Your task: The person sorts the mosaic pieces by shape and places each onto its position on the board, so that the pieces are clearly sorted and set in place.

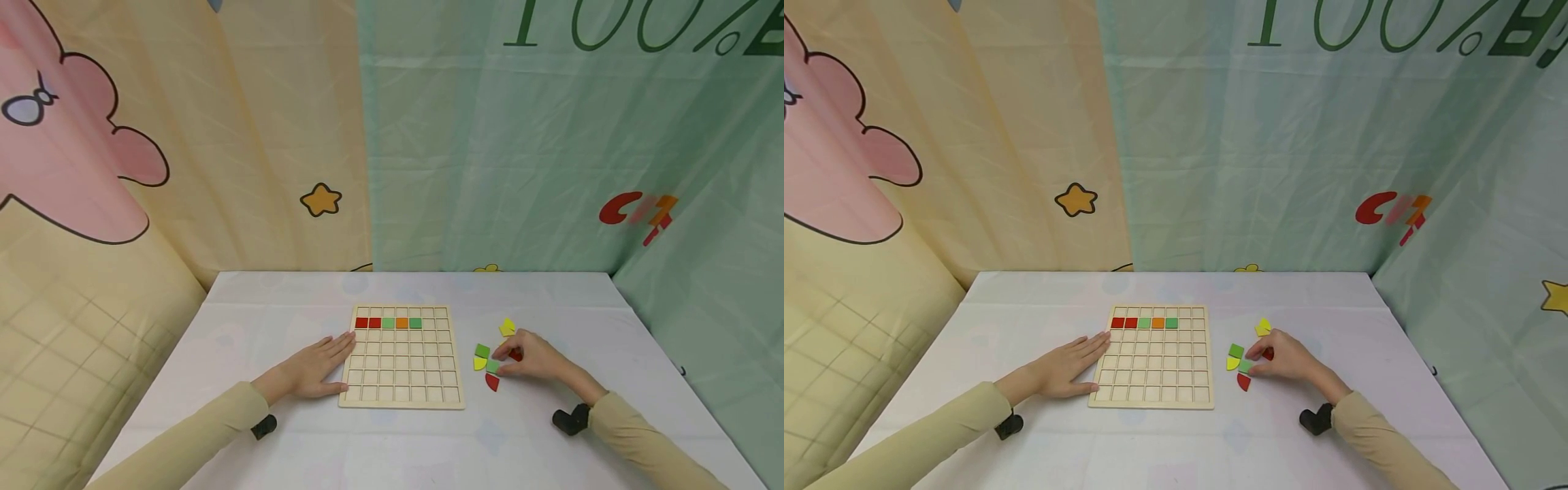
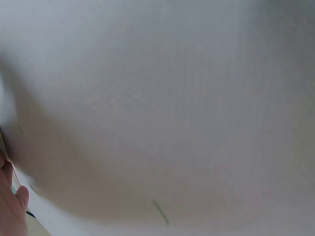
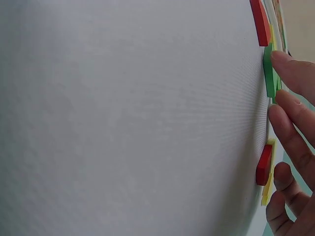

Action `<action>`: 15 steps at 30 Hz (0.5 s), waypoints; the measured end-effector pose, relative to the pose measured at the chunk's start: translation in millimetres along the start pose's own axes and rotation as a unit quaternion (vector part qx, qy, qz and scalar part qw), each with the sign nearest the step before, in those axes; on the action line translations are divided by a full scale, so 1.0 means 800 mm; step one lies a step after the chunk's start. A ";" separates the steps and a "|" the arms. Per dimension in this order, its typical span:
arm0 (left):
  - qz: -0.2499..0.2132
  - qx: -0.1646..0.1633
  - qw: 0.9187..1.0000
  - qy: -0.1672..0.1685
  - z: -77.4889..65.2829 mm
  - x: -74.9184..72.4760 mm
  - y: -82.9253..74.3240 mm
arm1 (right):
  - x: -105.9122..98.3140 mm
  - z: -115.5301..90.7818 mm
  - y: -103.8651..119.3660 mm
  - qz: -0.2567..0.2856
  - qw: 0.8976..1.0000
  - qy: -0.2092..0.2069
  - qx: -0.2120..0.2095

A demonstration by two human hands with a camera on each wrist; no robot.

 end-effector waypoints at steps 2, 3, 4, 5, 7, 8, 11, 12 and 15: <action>0.000 -0.001 1.000 0.001 0.000 0.000 0.000 | 0.001 0.001 0.000 -0.005 1.000 0.002 -0.007; -0.001 -0.001 1.000 0.000 0.000 0.000 0.000 | 0.001 0.001 0.000 -0.008 1.000 0.004 -0.009; -0.002 -0.001 1.000 0.001 0.000 0.000 0.000 | 0.001 0.002 0.000 -0.009 1.000 0.004 -0.012; -0.001 -0.001 1.000 0.001 0.000 0.000 0.000 | 0.001 0.002 0.001 -0.011 1.000 0.005 -0.015; -0.001 0.000 1.000 0.000 0.000 0.000 0.000 | 0.001 0.002 0.001 -0.014 1.000 0.005 -0.019; -0.002 0.001 1.000 0.000 0.000 0.000 0.000 | 0.001 0.002 0.001 -0.016 1.000 0.004 -0.020; -0.002 0.002 1.000 0.000 -0.001 0.000 0.000 | 0.000 0.001 0.002 -0.023 1.000 0.002 -0.021; -0.002 0.002 1.000 0.000 -0.001 0.000 0.000 | 0.000 0.001 0.002 -0.026 0.999 0.002 -0.020; -0.002 0.003 1.000 -0.001 -0.001 -0.001 0.000 | 0.000 0.001 0.003 -0.035 0.999 0.002 -0.018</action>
Point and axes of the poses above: each hand's wrist, its own z-axis towards the middle knuckle, its own x-axis out of the palm, y = z × x, the point moved 4 cm from there along z, towards the middle knuckle, and after that the axes turned 14 degrees about -x, right-handed, at the moved point
